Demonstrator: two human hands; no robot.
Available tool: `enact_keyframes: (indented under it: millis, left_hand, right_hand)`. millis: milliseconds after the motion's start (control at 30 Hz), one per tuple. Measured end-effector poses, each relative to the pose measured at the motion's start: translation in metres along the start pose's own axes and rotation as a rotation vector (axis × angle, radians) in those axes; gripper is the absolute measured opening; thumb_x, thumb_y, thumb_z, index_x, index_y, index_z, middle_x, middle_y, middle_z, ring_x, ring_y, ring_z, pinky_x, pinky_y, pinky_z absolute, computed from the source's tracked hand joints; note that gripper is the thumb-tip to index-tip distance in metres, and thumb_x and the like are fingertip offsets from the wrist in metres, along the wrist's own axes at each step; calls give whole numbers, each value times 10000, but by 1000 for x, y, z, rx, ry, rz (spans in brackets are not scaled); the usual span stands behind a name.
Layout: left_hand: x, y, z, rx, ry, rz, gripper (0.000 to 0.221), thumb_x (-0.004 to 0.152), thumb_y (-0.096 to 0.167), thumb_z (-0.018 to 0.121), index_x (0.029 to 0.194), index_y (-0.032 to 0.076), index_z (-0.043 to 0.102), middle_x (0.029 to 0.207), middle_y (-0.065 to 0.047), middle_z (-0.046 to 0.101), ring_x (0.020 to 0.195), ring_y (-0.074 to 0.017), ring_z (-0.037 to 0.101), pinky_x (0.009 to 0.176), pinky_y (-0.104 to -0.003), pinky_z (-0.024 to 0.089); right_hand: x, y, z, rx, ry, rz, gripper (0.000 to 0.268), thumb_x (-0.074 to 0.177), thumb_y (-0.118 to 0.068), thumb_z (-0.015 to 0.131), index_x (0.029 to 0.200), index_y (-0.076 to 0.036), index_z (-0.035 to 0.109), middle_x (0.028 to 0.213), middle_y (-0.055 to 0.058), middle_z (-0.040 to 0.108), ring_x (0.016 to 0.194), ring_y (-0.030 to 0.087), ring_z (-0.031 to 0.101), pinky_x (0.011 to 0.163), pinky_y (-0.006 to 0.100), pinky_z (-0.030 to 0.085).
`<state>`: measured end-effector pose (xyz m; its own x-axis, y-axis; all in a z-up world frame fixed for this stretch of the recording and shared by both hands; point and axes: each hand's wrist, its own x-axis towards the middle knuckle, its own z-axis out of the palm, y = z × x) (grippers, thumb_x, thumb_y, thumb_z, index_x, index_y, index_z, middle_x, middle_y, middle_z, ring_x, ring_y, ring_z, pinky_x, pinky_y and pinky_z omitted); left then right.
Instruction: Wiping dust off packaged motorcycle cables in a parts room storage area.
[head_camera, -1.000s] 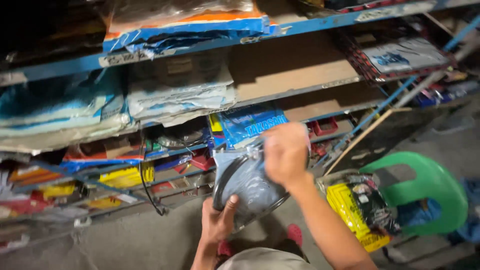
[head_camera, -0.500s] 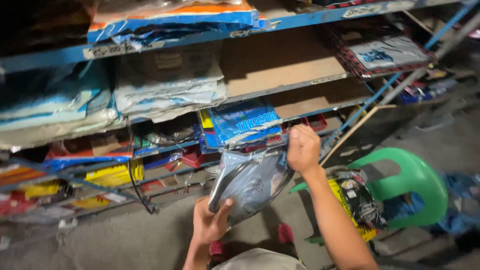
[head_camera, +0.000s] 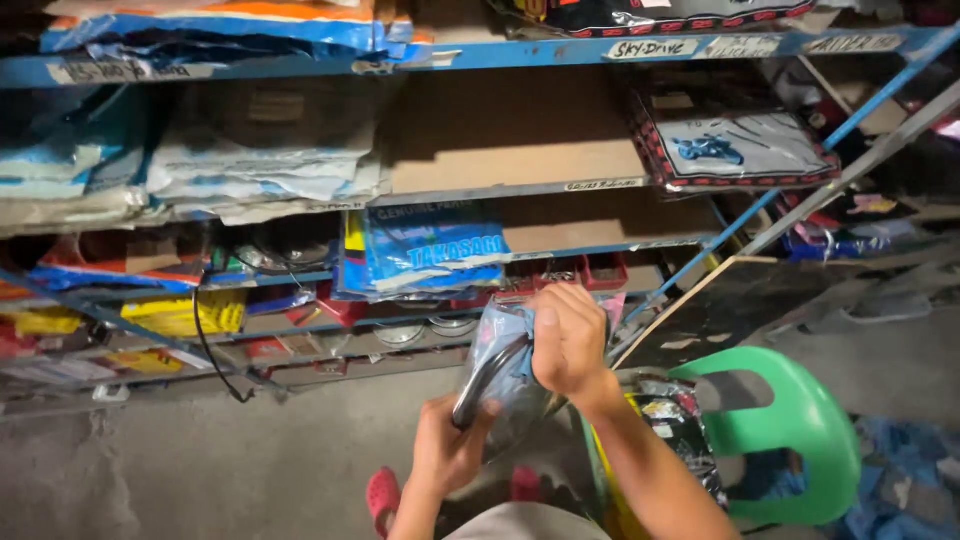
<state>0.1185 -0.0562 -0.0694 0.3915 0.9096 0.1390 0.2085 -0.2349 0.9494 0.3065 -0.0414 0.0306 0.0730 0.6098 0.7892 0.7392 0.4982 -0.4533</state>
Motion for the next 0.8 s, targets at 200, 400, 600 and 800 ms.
enact_keyframes:
  millis: [200,400,600,800]
  left_hand:
    - [-13,23,7,120,105,-290,253,742,270,651,652,46,728,583,-67,717,533,-243,588,557,-351,503]
    - [-20,-8,11,114,158,-355,446,791,451,736,668,27,668,530,-46,572,508,-192,465,515,-376,461]
    - [-5,11,14,100,82,-189,310,847,259,703,638,41,631,512,-44,593,479,-194,472,491,-360,455]
    - [3,-3,-40,185,57,-63,493,871,453,692,600,61,566,525,-44,541,492,-232,440,504,-384,430]
  right_hand:
    - [-3,70,-35,-138,-83,-173,108,862,25,532,764,20,576,749,147,609,621,314,495,660,403,430]
    - [-4,60,-39,-37,-39,-8,247,939,-2,483,718,13,592,711,131,603,591,292,480,622,385,419]
    - [20,-3,-13,73,-79,-76,191,900,-72,496,724,-35,560,717,106,573,604,277,405,647,374,364]
    - [28,5,20,3,-74,-221,310,949,-181,446,727,-30,602,722,129,608,592,296,487,638,401,404]
